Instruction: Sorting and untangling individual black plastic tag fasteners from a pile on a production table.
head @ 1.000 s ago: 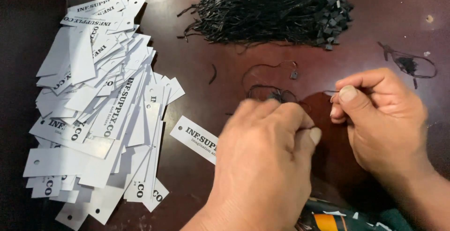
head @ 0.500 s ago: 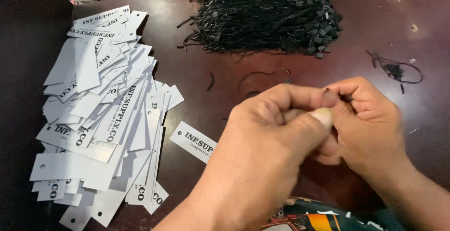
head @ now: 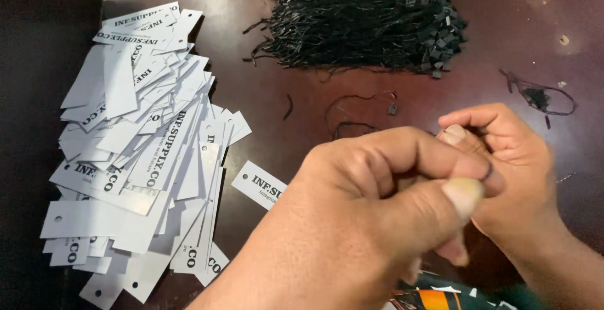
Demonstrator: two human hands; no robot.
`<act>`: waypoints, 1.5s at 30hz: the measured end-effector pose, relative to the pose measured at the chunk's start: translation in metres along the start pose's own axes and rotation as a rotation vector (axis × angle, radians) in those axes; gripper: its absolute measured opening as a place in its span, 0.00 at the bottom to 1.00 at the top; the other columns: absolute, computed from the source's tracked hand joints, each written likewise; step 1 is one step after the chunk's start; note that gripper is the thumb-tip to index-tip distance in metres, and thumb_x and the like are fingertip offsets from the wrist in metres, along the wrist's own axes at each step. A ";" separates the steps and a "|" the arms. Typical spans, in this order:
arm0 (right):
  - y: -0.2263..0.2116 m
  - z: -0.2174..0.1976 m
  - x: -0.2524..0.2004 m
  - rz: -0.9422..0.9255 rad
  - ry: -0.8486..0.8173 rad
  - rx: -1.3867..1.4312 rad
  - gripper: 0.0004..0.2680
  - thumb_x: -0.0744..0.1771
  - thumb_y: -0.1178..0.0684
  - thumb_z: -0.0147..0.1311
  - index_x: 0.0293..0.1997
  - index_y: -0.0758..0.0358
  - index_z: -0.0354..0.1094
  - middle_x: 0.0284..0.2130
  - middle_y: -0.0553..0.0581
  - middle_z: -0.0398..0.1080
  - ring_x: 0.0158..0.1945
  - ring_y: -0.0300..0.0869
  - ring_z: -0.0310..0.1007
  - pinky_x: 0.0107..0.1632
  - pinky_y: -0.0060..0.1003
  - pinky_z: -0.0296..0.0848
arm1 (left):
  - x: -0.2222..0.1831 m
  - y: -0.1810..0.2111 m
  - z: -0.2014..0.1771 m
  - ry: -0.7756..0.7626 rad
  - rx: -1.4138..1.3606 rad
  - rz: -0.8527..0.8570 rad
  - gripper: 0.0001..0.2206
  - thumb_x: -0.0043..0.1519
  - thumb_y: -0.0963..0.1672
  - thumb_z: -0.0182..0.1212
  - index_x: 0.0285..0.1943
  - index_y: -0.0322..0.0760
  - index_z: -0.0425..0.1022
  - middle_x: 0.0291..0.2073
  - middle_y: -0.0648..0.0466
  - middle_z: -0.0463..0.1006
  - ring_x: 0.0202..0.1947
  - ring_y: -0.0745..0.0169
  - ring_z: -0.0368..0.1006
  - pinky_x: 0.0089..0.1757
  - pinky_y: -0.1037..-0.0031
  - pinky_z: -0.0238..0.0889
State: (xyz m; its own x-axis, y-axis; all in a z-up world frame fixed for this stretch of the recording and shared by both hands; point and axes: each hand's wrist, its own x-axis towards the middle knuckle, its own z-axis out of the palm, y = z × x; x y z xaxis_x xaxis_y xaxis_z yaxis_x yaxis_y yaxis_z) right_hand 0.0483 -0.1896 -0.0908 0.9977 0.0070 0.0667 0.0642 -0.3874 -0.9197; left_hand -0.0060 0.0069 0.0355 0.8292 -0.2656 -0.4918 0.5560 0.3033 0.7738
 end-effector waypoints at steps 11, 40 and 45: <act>0.009 -0.004 0.008 -0.022 0.101 0.233 0.03 0.71 0.62 0.51 0.49 0.66 0.67 0.32 0.60 0.71 0.33 0.40 0.69 0.39 0.32 0.70 | 0.034 -0.010 -0.030 0.337 0.609 0.010 0.06 0.63 0.46 0.60 0.41 0.45 0.83 0.20 0.53 0.78 0.24 0.63 0.71 0.31 0.72 0.61; 0.010 -0.006 0.077 0.038 0.213 0.200 0.02 0.74 0.62 0.47 0.49 0.61 0.62 0.34 0.58 0.69 0.31 0.40 0.70 0.40 0.34 0.74 | 0.072 -0.034 -0.111 0.640 1.147 0.217 0.08 0.65 0.47 0.53 0.37 0.46 0.77 0.32 0.57 0.82 0.31 0.52 0.76 0.36 0.62 0.64; 0.007 -0.006 0.128 -0.128 0.230 -0.153 0.02 0.74 0.60 0.54 0.48 0.59 0.67 0.35 0.53 0.73 0.38 0.33 0.76 0.44 0.25 0.79 | 0.110 -0.008 -0.119 0.791 1.246 0.409 0.14 0.68 0.50 0.58 0.33 0.42 0.67 0.30 0.55 0.78 0.29 0.42 0.71 0.31 0.52 0.56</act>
State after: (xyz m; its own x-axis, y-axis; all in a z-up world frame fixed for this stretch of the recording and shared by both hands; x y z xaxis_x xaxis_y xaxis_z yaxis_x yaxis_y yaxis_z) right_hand 0.1766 -0.1969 -0.0862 0.9501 -0.1373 0.2801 0.1680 -0.5314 -0.8303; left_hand 0.0871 0.0846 -0.0723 0.9500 0.3055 0.0644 0.2247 -0.8121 0.5385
